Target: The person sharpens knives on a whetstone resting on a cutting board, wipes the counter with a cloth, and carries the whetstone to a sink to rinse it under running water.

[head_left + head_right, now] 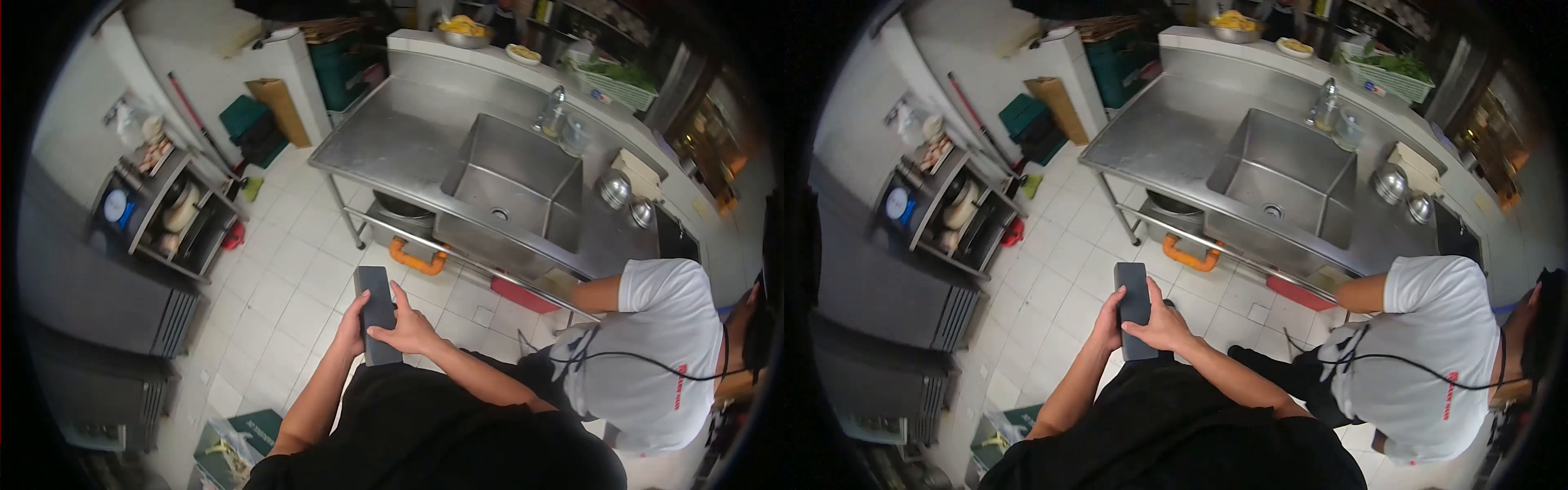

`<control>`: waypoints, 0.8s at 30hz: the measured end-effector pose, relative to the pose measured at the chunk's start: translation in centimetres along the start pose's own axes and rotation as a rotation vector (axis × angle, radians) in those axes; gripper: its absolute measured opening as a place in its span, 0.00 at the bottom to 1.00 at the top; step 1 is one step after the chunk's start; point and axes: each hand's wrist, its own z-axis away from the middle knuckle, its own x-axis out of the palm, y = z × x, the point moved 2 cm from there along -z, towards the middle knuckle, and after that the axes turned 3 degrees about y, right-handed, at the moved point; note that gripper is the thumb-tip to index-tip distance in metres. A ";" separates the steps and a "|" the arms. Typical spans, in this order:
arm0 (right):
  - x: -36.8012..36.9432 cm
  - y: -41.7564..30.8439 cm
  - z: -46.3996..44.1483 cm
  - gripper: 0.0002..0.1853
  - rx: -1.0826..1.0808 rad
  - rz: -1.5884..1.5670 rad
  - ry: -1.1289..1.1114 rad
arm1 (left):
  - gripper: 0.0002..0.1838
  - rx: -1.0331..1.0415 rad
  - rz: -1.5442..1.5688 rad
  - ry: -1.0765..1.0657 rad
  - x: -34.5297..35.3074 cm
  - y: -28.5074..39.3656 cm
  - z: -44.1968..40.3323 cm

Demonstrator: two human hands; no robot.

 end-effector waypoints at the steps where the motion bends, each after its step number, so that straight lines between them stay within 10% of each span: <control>1: -0.7 0.2 -1.3 0.67 0.017 -0.003 -0.022 | 0.31 -0.029 0.009 -0.036 0.6 0.9 -1.1; 7: -6.3 2.5 -11.9 0.42 0.011 -0.186 -0.126 | 0.32 -0.092 -0.012 -0.124 -0.1 6.7 -11.2; 16: -19.8 10.8 -23.9 0.31 0.020 0.137 0.230 | 0.40 -0.179 -0.136 -0.193 2.6 14.2 -21.8; 24: -33.1 18.2 -30.7 0.29 0.354 -0.362 0.420 | 0.43 -0.196 -0.226 -0.348 15.2 15.7 -31.3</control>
